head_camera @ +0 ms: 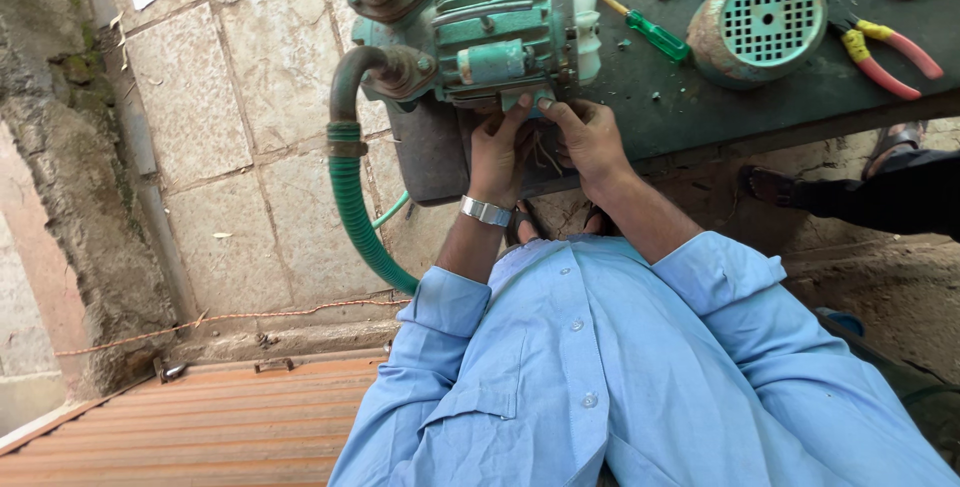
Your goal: The person uses a screwdriver to tighten screws on the terminal box of a green electric motor mounted on a workbench. They repeatedly adjust the screwdriver and reposition their hands to access different screws while the camera shakes.
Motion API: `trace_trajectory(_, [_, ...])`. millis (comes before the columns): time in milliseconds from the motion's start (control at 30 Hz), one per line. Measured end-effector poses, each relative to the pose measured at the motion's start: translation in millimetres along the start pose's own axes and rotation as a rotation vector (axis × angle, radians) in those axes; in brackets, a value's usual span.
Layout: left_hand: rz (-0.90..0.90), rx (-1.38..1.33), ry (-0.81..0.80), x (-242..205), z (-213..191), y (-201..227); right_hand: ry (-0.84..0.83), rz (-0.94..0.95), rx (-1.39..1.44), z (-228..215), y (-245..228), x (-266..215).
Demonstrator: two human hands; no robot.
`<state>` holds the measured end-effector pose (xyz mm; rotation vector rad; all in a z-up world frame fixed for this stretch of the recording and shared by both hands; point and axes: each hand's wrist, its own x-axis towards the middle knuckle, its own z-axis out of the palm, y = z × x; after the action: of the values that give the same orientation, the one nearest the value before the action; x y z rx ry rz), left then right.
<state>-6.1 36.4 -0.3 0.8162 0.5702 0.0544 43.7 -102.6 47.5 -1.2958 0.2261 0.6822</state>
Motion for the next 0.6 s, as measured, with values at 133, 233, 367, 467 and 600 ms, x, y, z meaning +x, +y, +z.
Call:
trace_trajectory(133, [0.030, 0.007, 0.014, 0, 1, -3, -0.003, -0.040, -0.029, -1, 3, 5])
trace_trajectory(233, [0.093, -0.022, -0.032, 2, 0, -9, -0.014, -0.032, -0.082, -5, 4, 11])
trace_trajectory(367, [0.112, -0.001, -0.004, 5, -2, -17, -0.162, 0.021, 0.037, -24, 4, 12])
trace_trajectory(467, [0.118, -0.014, -0.006, 7, -2, -20, -0.250, 0.026, 0.235, -40, 6, 13])
trace_trajectory(600, [0.118, -0.003, 0.018, 4, -1, -18, -0.153, 0.084, 0.078, -38, 14, 20])
